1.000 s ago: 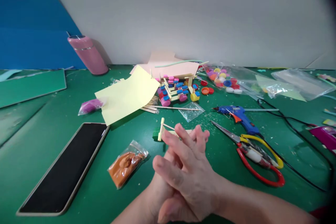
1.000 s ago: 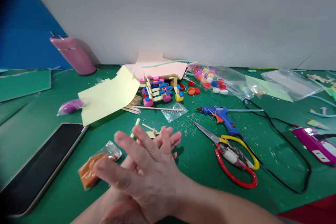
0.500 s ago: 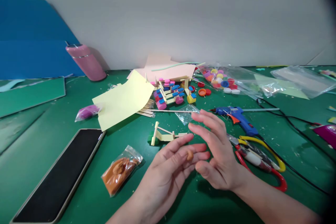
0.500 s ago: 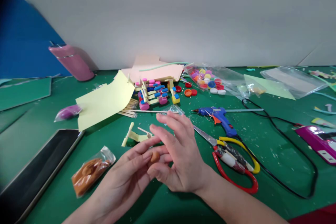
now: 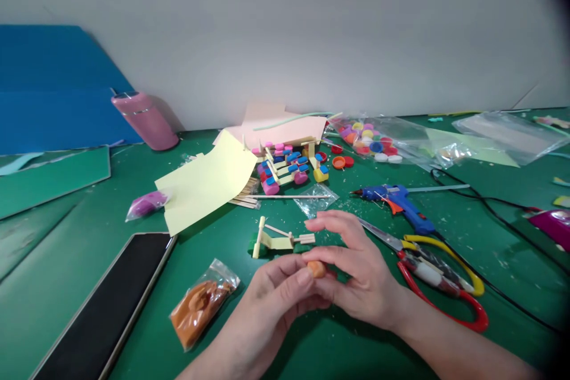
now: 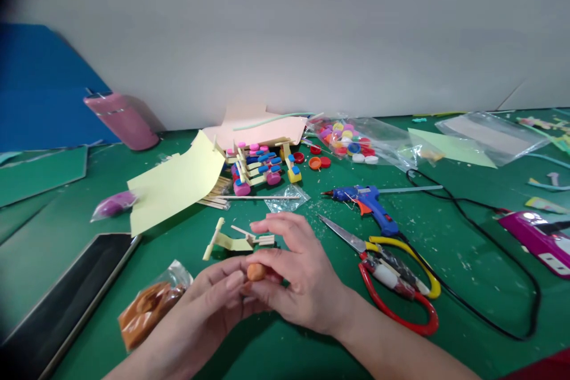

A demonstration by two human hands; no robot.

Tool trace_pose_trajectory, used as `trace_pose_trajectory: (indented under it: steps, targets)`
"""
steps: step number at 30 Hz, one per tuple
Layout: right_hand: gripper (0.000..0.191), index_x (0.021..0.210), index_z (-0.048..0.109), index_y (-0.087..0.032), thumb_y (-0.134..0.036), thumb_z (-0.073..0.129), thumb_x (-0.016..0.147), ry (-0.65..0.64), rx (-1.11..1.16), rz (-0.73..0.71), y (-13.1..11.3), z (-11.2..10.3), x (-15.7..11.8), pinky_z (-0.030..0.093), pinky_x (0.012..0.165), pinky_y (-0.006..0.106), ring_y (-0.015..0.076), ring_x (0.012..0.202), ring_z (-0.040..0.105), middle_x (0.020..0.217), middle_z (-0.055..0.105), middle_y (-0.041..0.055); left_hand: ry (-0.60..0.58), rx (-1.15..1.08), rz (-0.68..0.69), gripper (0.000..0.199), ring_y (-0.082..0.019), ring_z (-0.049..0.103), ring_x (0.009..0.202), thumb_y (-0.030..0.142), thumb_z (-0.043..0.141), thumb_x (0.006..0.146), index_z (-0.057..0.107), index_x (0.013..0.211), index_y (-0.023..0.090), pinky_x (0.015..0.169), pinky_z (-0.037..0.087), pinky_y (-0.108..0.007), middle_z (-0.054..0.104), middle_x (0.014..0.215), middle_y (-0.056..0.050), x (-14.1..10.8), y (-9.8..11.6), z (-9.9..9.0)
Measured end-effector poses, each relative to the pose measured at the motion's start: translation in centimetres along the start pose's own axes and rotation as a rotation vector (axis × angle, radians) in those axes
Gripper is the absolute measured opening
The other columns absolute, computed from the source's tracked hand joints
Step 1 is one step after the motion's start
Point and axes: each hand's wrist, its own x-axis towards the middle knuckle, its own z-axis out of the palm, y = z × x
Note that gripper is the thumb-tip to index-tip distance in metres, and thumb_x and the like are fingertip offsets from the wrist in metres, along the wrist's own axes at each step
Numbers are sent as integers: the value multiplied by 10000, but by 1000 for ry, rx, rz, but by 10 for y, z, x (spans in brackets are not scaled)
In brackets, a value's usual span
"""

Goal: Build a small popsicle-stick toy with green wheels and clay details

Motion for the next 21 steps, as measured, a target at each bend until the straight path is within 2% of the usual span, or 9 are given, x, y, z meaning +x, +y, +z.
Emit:
trace_pose_trajectory:
  steps: [6,10,14,17,21]
  targets:
    - [169,956,648,-177,-210,550,821,-38,-8,-49,-4,-2,3,366,957,401,242,1126,427,1155,524,78,45,89,12,124,-136,580,726,218,662,739,710,797,119,721,447,-253,681,734,-52,7,-5,0]
    - [283,1043,599,-149,-262,615,785,-22,-3,-48,-5,1,3,393,933,397,238,1099,465,1175,516,115,67,71,21,103,-123,570,688,213,682,716,717,730,118,683,430,-223,688,717,-45,4,-9,-8]
    - [169,958,637,-183,-218,598,798,-27,-11,-40,-6,1,2,406,908,377,215,1058,492,1130,537,84,27,47,43,119,-163,582,791,203,659,737,729,803,133,769,417,-256,698,738,-56,4,-12,-13]
    - [172,958,642,-177,-186,569,803,-33,-10,-64,-5,0,2,405,903,375,209,1038,498,1106,544,79,-19,17,45,176,-166,578,783,231,649,747,720,877,135,778,413,-274,696,766,-66,4,-15,-14]
    - [203,967,623,-163,-145,572,772,-42,-25,-90,-4,2,1,406,903,384,214,1045,493,1119,535,90,-14,26,40,139,-147,560,729,234,662,736,720,797,123,731,411,-256,679,738,-55,3,-18,-17]
